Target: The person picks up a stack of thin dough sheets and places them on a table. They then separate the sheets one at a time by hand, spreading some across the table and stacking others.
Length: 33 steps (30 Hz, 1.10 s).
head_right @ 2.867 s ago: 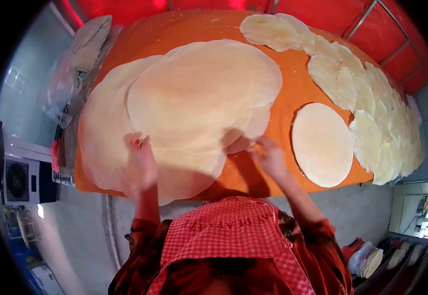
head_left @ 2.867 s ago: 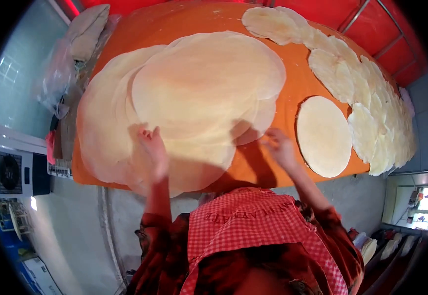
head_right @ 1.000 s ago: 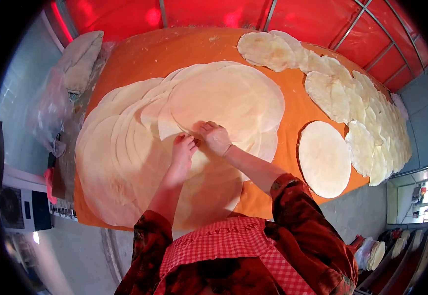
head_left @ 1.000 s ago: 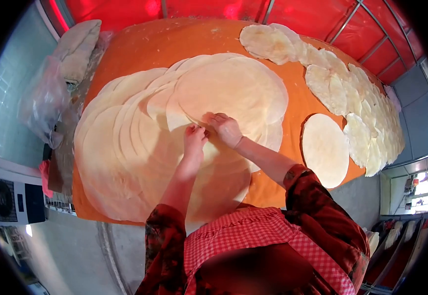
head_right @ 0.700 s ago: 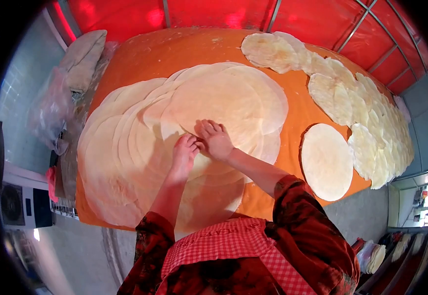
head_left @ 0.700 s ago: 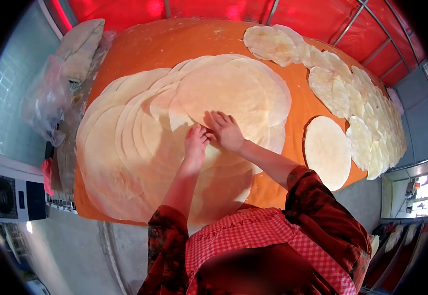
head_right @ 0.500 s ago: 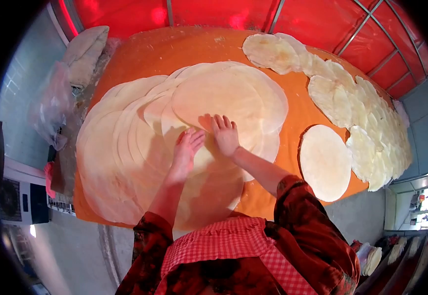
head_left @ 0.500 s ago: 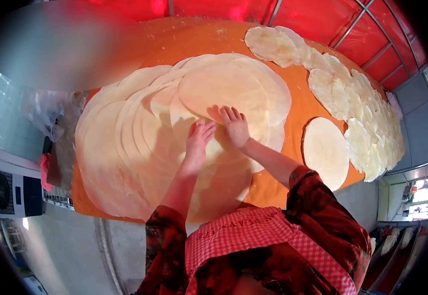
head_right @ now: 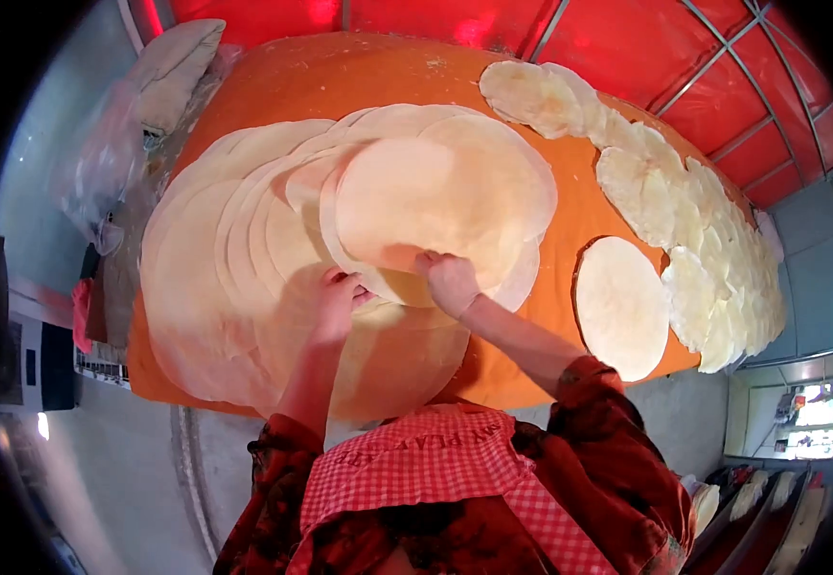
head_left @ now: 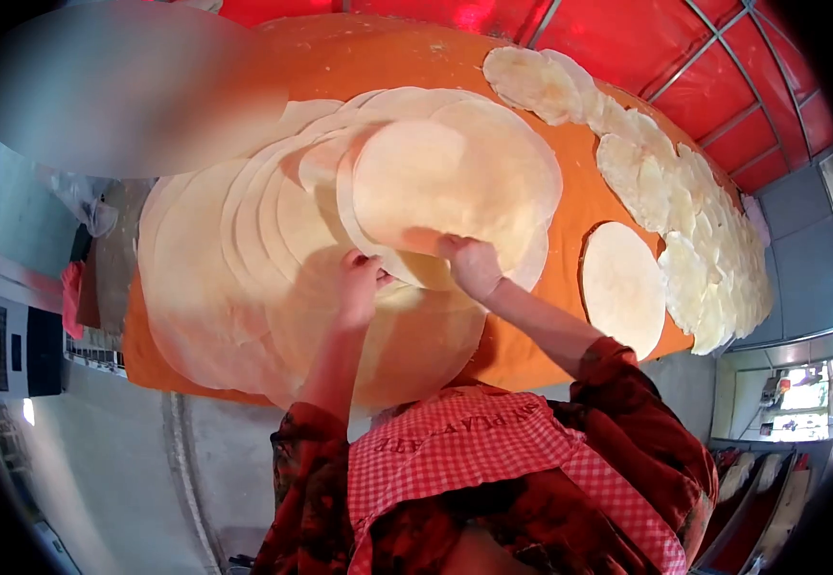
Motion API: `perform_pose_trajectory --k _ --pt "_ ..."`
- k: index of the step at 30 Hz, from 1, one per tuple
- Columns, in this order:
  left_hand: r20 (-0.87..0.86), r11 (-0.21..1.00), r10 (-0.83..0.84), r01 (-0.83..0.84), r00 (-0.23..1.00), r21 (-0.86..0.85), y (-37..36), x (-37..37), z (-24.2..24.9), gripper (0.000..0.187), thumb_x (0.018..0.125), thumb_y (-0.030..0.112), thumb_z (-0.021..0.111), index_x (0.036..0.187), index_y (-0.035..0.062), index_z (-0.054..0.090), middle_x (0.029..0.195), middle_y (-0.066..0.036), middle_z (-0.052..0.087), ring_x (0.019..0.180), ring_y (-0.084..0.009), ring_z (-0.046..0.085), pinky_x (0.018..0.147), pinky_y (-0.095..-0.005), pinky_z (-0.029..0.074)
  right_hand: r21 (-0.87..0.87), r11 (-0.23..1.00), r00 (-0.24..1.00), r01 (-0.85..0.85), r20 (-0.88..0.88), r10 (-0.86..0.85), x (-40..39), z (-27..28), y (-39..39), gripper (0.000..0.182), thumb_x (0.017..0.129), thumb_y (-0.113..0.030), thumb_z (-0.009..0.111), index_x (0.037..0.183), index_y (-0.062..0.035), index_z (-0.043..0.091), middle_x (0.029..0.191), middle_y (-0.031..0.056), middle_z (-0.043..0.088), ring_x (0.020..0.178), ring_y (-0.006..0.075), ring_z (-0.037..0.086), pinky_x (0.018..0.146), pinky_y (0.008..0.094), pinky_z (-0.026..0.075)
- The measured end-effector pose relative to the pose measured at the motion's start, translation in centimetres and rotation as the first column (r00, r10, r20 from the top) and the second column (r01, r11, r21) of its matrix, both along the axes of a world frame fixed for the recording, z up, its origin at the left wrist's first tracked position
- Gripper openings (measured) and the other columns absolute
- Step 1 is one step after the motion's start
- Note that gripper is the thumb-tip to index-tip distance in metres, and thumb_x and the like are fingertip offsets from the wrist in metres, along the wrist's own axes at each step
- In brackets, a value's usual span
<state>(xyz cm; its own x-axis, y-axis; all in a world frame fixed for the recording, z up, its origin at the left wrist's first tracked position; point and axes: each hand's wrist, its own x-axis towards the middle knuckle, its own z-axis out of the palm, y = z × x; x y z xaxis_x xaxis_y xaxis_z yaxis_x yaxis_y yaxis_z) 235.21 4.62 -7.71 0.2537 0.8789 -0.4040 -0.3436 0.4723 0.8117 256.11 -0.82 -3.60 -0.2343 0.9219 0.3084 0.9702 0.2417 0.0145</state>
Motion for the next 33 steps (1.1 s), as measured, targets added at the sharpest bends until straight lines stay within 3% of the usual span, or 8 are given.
perform_pose_trajectory --k 9,16,19,22,25,28,31,33 --pt "0.104 1.000 0.003 -0.002 0.995 -0.005 -0.4 1.3 1.8 0.009 0.087 0.003 0.050 0.095 0.0026 0.055 0.087 -0.008 0.061 0.078 -0.0200 0.063 0.067 -0.0357 0.056 -0.133 0.988 0.997 0.074 0.032 -0.070 -5.4 -0.2 1.4 0.021 0.069 -0.007 0.058 0.090 -0.0047 0.059 0.091 0.0086 0.065 0.081 0.0257 0.064 0.059 0.0345 0.053" --pt "0.188 0.994 -0.094 0.101 0.978 -0.029 0.1 1.2 2.1 0.005 0.089 0.008 0.052 0.091 0.0048 0.054 0.085 -0.009 0.059 0.079 -0.0201 0.061 0.064 -0.0326 0.053 0.116 0.989 0.938 0.089 -0.345 -0.044 -6.4 1.6 -0.2 0.022 0.073 -0.008 0.058 0.095 -0.0045 0.059 0.087 0.0123 0.064 0.080 0.0312 0.063 0.062 0.0410 0.052" --pt "0.153 0.996 0.082 -0.088 0.985 0.035 1.3 1.4 3.3 0.005 0.087 0.010 0.053 0.086 0.0055 0.051 0.080 -0.005 0.055 0.073 -0.0179 0.060 0.066 -0.0324 0.051 -0.245 0.949 0.925 0.196 -0.274 -0.262 -3.1 0.4 2.4 0.017 0.074 -0.009 0.056 0.089 -0.0093 0.063 0.077 0.0171 0.063 0.074 0.0347 0.062 0.062 0.0466 0.050" --pt "0.030 0.949 0.304 -0.300 0.952 -0.092 9.0 -0.8 -1.0 0.006 0.085 0.009 0.054 0.084 0.0046 0.049 0.074 -0.005 0.049 0.069 -0.0175 0.059 0.061 -0.0302 0.051 -0.136 0.974 0.964 0.181 -0.173 -0.203 3.3 10.4 8.1 0.024 0.075 -0.008 0.051 0.090 -0.0106 0.069 0.083 0.0173 0.066 0.080 0.0341 0.064 0.070 0.0460 0.051" --pt "0.026 0.980 0.150 -0.145 0.988 -0.137 9.9 -0.2 0.9 0.014 0.086 0.012 0.055 0.087 -0.0003 0.048 0.081 -0.011 0.054 0.072 -0.0219 0.062 0.065 -0.0297 0.057 -0.054 0.982 0.962 0.182 -0.196 -0.189 4.8 14.7 8.7 0.026 0.074 -0.004 0.049 0.092 -0.0089 0.068 0.085 0.0180 0.065 0.083 0.0335 0.063 0.073 0.0444 0.050" --pt "-0.019 0.937 0.175 -0.172 0.984 -0.305 10.7 2.0 1.6 0.002 0.077 0.001 0.053 0.079 0.0016 0.052 0.068 -0.008 0.053 0.054 -0.0164 0.055 0.040 -0.0241 0.041 -0.048 0.977 0.948 0.207 -0.238 -0.212 4.4 16.1 7.6 0.027 0.074 -0.003 0.049 0.092 -0.0079 0.068 0.086 0.0189 0.065 0.085 0.0343 0.063 0.076 0.0435 0.050" --pt "-0.212 0.988 0.047 -0.077 0.976 -0.137 11.2 2.3 0.6 0.006 0.075 0.003 0.056 0.070 0.0049 0.054 0.055 -0.004 0.050 0.042 -0.0133 0.048 0.035 -0.0234 0.034 -0.089 0.986 0.938 0.141 -0.305 -0.162 7.6 12.7 9.5 0.027 0.074 -0.005 0.050 0.095 -0.0075 0.067 0.091 0.0199 0.065 0.089 0.0351 0.062 0.080 0.0431 0.049" --pt "-0.130 0.999 0.001 0.005 0.992 0.048 9.7 0.5 4.1 0.010 0.075 0.007 0.057 0.065 0.0073 0.054 0.050 -0.002 0.047 0.037 -0.0112 0.043 0.032 -0.0234 0.029 -0.165 0.980 0.962 0.113 -0.230 -0.149 9.8 15.2 11.2 0.027 0.075 -0.006 0.051 0.096 -0.0078 0.067 0.093 0.0191 0.065 0.090 0.0345 0.062 0.081 0.0430 0.049"
